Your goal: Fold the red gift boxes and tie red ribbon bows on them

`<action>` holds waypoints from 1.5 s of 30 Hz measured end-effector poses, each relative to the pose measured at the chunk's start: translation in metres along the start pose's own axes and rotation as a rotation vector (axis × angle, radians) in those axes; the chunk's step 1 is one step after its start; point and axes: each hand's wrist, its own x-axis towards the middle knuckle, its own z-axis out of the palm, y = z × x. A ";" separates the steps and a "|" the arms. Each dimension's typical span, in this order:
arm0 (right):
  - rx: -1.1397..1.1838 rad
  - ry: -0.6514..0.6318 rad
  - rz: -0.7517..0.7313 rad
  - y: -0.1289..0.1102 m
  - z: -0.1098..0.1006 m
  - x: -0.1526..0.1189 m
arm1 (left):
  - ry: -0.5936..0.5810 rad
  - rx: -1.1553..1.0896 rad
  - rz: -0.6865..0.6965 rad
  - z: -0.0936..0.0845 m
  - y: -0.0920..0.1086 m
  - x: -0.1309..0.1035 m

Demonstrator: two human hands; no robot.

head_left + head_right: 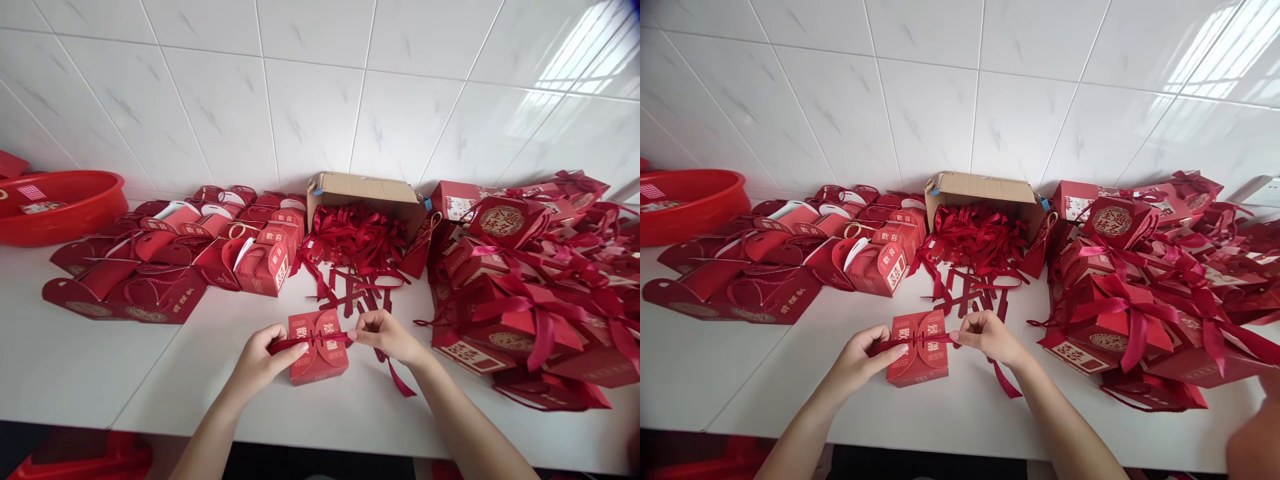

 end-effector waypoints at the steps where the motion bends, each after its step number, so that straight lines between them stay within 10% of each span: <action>1: 0.022 -0.010 -0.004 -0.002 0.000 -0.001 | 0.017 0.048 0.028 -0.001 -0.001 0.000; 6: 0.252 -0.115 -0.078 -0.015 0.007 -0.005 | 0.293 0.334 0.338 -0.005 0.007 -0.003; 10: 0.320 -0.201 -0.150 -0.026 0.018 -0.001 | 0.195 0.431 0.559 0.008 0.030 -0.004; 24: 0.123 -0.176 -0.006 -0.038 0.017 -0.010 | 0.561 0.456 0.731 0.030 0.039 0.004; 31: 0.062 -0.158 -0.193 -0.039 0.039 0.009 | 0.392 0.375 0.650 0.031 0.042 -0.002; 36: -0.130 0.085 -0.428 -0.035 0.047 0.017 | 0.299 0.241 0.531 0.003 0.019 -0.008; 45: -0.068 -0.056 -0.389 -0.034 0.053 0.010 | -0.041 0.030 0.064 -0.006 -0.006 0.004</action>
